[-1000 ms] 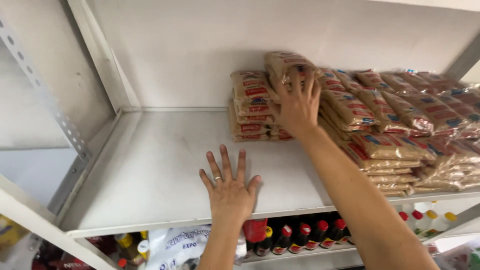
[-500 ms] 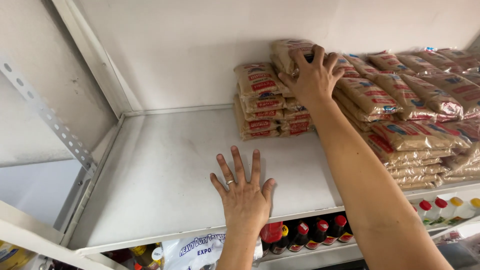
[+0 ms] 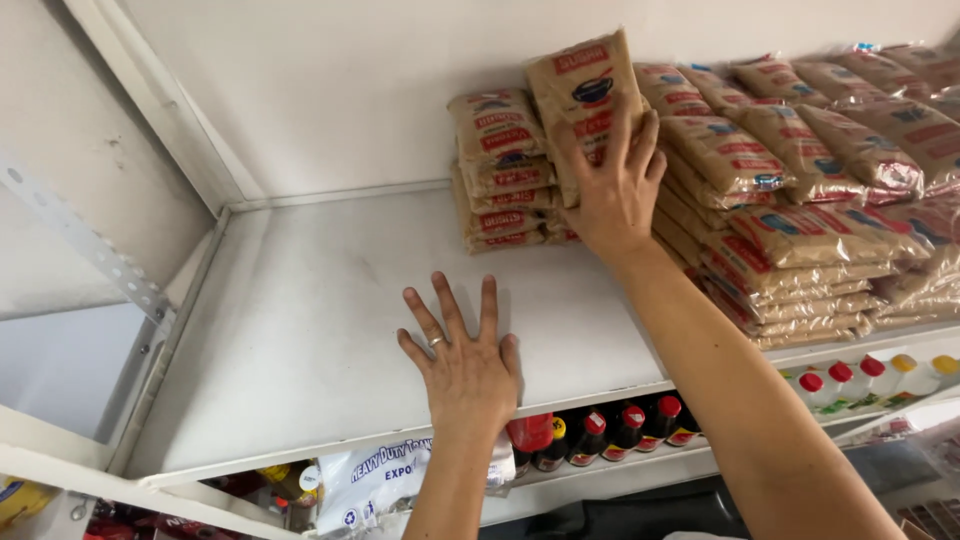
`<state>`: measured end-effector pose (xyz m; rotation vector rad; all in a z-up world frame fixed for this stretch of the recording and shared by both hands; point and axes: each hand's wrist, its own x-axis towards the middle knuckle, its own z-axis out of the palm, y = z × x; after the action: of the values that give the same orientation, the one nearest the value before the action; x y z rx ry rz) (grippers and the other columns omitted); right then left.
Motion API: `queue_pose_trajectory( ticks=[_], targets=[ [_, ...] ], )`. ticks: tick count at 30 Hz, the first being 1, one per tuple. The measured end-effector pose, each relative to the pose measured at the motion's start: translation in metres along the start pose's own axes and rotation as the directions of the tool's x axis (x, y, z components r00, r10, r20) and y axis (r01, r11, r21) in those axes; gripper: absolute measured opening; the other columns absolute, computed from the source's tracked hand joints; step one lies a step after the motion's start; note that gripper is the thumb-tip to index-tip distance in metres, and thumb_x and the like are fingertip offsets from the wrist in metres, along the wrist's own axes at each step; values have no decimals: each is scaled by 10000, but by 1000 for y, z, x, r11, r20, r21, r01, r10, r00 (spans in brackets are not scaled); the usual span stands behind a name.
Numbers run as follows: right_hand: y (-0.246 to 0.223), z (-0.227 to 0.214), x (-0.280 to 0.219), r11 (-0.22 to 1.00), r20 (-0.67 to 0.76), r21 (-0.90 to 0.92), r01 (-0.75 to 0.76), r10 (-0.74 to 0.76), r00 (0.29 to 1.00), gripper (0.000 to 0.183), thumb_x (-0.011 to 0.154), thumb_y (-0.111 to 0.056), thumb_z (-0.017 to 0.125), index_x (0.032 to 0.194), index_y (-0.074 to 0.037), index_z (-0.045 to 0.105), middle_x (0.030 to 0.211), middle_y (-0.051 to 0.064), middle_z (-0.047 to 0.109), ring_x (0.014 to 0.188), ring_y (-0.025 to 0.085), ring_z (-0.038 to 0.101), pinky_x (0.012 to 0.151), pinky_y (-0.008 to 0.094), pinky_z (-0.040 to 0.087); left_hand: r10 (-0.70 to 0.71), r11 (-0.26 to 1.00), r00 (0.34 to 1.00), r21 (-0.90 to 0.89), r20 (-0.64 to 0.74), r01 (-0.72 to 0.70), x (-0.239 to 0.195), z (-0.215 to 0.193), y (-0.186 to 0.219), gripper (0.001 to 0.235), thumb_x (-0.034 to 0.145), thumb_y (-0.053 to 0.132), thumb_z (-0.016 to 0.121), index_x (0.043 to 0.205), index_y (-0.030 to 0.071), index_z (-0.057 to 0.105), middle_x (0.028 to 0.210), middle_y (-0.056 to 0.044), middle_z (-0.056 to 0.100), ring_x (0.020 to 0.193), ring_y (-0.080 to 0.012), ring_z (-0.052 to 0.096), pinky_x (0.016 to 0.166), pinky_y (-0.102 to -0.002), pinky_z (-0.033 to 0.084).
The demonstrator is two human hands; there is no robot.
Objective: Packing small bags of sugar into a larger plastic bag.
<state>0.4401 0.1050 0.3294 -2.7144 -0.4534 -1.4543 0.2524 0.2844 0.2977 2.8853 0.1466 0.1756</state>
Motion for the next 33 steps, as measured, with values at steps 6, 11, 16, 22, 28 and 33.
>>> queue_pose_trajectory(
  ticks=[6,11,16,22,28,33],
  targets=[
    [7,-19,-23,892,-58,452,-6,36,998,979,782,-248,861,1619,-305,356,1686,142,273,1517,460,294,1132,658,369,-5,999,997,48,-81,9,1,6,-2,767,961,404,468,1650,249,168,1686,-291,-51,1452,-565,-162,1105,-748,96],
    [11,-96,-46,-304,304,926,-226,242,921,842,884,-266,690,1637,-150,332,1648,128,421,1530,368,415,1203,558,417,-33,999,990,35,-140,38,0,15,-5,711,940,399,515,1585,200,290,1639,-319,57,1468,-579,-72,1105,-728,180],
    [30,-158,-114,-821,577,450,-353,-34,816,865,867,-411,646,1617,-89,357,1551,168,496,1371,413,519,1033,607,479,5,1000,956,18,-292,0,-2,29,-18,627,940,363,562,1517,145,445,1586,-339,246,1469,-590,94,1094,-683,273],
    [57,-203,-229,-912,682,256,-321,-65,729,904,845,-422,695,1608,-81,349,1536,195,505,1322,447,553,963,632,495,173,936,671,-92,-721,-340,-73,41,29,370,1046,105,596,1414,73,617,1529,-251,483,1555,-513,289,1240,-607,350],
    [86,-216,-362,-935,820,112,-338,-105,563,993,783,-410,763,1616,-65,346,1529,184,484,1328,402,528,1054,602,452,-386,129,904,-982,-181,-142,-201,150,125,305,1070,181,572,1303,5,657,1219,-142,692,1087,-213,659,954,-358,529],
    [111,-240,-452,-697,956,133,-705,-96,275,984,706,-375,760,1553,-22,403,1550,204,486,1423,334,484,1167,480,369,-383,-524,589,-693,711,495,-265,239,174,626,961,504,399,1505,201,459,1340,-33,627,1091,-172,625,904,-361,495]
  ],
)
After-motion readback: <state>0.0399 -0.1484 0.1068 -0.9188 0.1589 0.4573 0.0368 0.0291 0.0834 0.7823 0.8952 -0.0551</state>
